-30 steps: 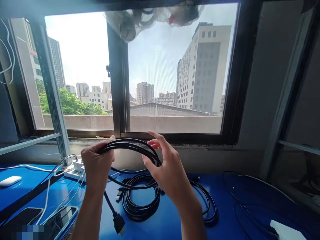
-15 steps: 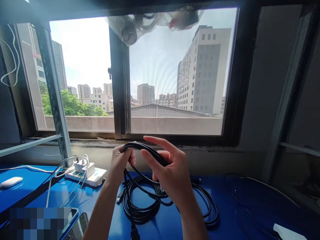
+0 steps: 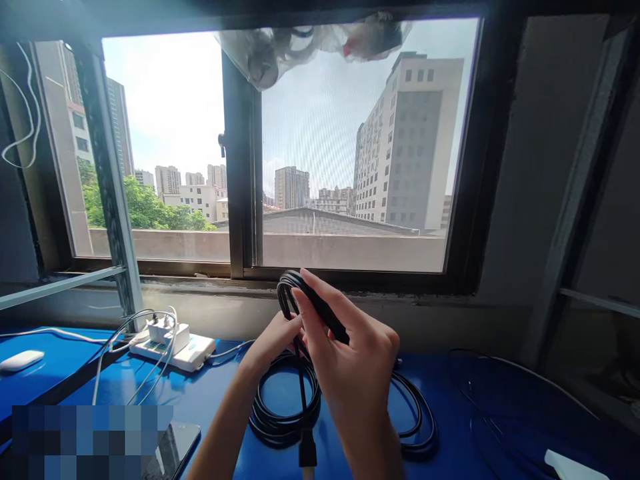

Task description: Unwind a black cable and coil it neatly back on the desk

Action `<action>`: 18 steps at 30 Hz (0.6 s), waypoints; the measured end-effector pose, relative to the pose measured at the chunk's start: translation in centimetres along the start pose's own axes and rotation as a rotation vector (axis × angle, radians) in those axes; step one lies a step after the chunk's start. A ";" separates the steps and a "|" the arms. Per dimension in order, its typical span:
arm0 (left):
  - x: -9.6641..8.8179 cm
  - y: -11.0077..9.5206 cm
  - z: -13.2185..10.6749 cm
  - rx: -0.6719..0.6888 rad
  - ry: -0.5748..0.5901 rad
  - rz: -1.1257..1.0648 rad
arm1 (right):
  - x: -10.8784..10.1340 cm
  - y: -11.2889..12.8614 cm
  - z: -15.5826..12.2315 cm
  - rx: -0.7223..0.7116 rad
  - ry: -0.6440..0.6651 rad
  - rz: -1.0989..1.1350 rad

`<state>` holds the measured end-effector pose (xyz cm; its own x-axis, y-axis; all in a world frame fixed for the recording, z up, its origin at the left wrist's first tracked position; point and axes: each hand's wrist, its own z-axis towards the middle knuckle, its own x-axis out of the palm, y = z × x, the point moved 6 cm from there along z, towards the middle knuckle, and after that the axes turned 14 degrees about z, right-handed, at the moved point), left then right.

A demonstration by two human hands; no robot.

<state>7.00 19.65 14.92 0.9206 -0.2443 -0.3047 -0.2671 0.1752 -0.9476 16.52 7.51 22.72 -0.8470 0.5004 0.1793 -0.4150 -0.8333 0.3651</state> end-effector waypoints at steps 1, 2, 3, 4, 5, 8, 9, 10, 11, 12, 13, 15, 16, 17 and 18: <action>-0.2 0.0 0.0 -0.006 0.001 0.014 | 0.1 0.0 0.0 0.008 -0.001 0.017; -0.5 0.0 0.0 0.001 -0.012 0.021 | 0.1 -0.1 0.0 0.029 -0.012 0.047; -0.9 -0.2 0.0 0.024 -0.036 0.008 | 0.1 -0.2 -0.1 0.059 -0.034 0.085; -1.2 -0.3 0.1 0.055 -0.072 -0.030 | 0.0 -0.3 -0.1 0.093 -0.064 0.128; -1.6 -0.5 0.2 0.090 -0.112 -0.092 | 0.0 -0.3 -0.1 0.129 -0.097 0.169; -2.0 -0.9 0.2 0.161 -0.172 -0.309 | 0.1 -0.2 -0.3 0.216 -0.139 0.261; -1.9 -1.0 0.1 0.168 -0.160 -0.358 | 0.3 -0.2 -0.3 0.235 -0.123 0.282; -1.8 -1.2 0.0 0.168 -0.142 -0.393 | 0.5 -0.3 -0.3 0.256 -0.095 0.300; -1.7 -1.3 -0.1 0.165 -0.129 -0.418 | 0.7 -0.5 -0.3 0.280 -0.060 0.312; -1.8 -1.5 -0.3 0.162 -0.133 -0.437 | 0.8 -0.9 -0.2 0.306 -0.017 0.320; -2.1 -1.7 -0.5 0.161 -0.152 -0.450 | 1.0 -1.3 -0.1 0.329 0.034 0.325; -2.7 -2.0 -0.9 0.169 -0.213 -0.461 | 1.4 -2.3 0.1 0.370 0.156 0.314; -3.0 -2.1 -1.1 0.175 -0.239 -0.463 | 1.5 -2.8 0.1 0.387 0.211 0.301; -3.2 -2.2 -1.2 0.176 -0.256 -0.464 | 1.5 -3.1 0.2 0.402 0.255 0.291; -3.1 -2.2 -1.2 0.168 -0.255 -0.465 | 1.5 -3.3 0.2 0.415 0.280 0.289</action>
<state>4.37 18.89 17.88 0.9760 -0.0973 0.1948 0.2139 0.2592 -0.9418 16.69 11.09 21.96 -0.9857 0.1377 0.0968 -0.0366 -0.7368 0.6751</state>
